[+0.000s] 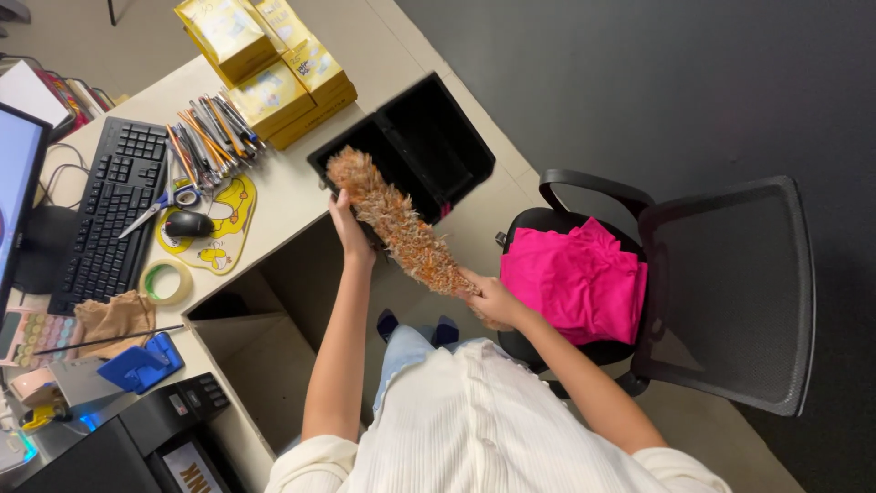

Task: The person organizes pens and pencils in a black desk organizer, then uses a duster to clean the organizer's compartments. They then wipe the pens and pencils with a cloth before placing them back into the organizer.

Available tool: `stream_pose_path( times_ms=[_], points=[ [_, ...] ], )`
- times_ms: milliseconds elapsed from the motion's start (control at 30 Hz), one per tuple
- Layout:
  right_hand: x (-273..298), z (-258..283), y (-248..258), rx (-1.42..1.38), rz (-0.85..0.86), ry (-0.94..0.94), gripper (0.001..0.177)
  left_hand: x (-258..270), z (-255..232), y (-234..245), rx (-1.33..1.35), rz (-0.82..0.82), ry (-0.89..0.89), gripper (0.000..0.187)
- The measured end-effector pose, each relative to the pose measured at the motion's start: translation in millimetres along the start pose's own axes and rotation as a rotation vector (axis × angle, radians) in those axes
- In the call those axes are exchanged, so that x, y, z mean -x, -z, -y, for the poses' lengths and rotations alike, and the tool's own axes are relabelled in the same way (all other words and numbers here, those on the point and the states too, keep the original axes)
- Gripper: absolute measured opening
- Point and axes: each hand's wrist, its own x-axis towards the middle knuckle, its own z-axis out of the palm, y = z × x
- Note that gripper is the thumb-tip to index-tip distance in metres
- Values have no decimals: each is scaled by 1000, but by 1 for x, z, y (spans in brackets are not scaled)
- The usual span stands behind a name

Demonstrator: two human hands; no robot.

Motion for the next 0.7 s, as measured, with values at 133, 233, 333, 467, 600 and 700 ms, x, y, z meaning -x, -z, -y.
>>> stream_pose_path(
  times_ms=[133,233,333,467,600,700],
  points=[
    [-12,0,9,191,-177,165,57,-4,-12,-4,-46,-27,-90,90],
    [-2,70,11,-102,-268,139,57,-8,-13,-2,-30,51,-125,85],
    [3,85,18,2,-300,156,50,-17,-15,5,-177,36,-133,90],
    [0,34,41,380,-199,570,47,-9,-48,1,9,220,-360,86],
    [25,73,61,431,-276,365,46,-13,-47,13,-46,221,-502,96],
    [30,72,45,292,-276,432,42,-9,-58,6,1,196,-424,103]
  ],
)
